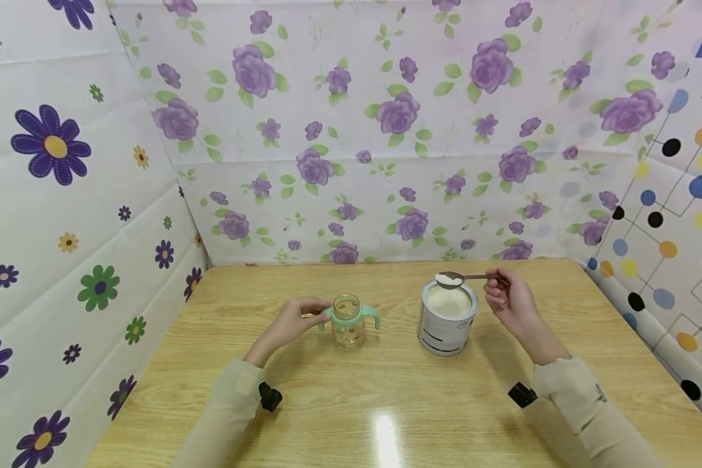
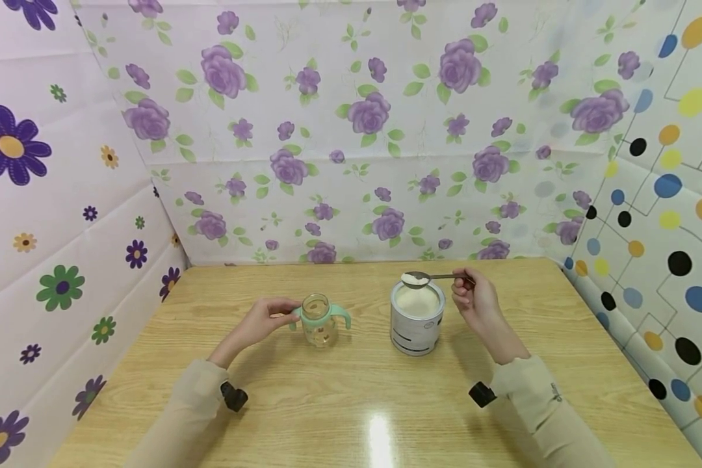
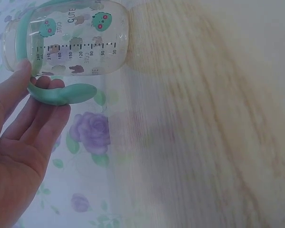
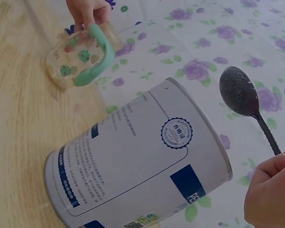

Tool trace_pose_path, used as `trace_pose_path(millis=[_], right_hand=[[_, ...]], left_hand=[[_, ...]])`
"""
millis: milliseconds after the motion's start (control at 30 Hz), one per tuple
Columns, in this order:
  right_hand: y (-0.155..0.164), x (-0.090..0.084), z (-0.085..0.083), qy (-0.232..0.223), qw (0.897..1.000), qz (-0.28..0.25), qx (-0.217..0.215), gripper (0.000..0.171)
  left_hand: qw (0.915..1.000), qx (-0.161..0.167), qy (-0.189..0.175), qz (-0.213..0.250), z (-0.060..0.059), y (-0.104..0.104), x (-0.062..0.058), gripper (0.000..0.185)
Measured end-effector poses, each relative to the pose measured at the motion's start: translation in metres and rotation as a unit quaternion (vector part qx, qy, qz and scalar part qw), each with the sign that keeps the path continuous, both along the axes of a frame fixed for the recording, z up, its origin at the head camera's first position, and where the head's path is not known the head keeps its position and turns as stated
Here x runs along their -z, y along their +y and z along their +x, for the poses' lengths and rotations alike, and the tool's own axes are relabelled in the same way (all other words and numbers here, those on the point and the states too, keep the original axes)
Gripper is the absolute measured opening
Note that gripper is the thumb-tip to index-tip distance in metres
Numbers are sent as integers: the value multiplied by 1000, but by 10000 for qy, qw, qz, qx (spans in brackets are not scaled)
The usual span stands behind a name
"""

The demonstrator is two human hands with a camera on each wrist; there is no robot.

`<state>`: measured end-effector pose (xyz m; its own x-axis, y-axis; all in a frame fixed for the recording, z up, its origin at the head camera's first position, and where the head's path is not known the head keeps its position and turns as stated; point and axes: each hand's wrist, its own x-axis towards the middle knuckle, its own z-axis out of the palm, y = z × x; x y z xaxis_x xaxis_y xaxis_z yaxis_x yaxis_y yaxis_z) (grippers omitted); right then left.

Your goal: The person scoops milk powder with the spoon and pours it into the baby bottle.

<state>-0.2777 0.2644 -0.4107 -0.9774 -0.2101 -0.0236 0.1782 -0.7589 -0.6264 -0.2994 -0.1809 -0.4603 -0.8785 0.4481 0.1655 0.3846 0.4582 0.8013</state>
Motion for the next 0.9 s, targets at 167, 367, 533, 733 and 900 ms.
trace_pose_path(millis=[167,367,533,733,900], right_hand=[[-1,-4,-1,19,10000,0,-11,39],[-3,-5,-2,-98,9999,15,-14,39],[-5,-7,-3,-87,10000,-38,20,40],[-7,-8,-4,-25,10000,-4,-22,41],[-8,-8,-5,-22,10000,-32,-53,40]], left_hand=[[10000,5,-65,19,-1,0,1,34],[10000,32,-65,-61,6,3,-9,33],[9999,123,-91,-18,19,7,-27,32],[9999,121,-45,21,21,7,-29,32],[9999,143,-33,40,13,4,-18,33]])
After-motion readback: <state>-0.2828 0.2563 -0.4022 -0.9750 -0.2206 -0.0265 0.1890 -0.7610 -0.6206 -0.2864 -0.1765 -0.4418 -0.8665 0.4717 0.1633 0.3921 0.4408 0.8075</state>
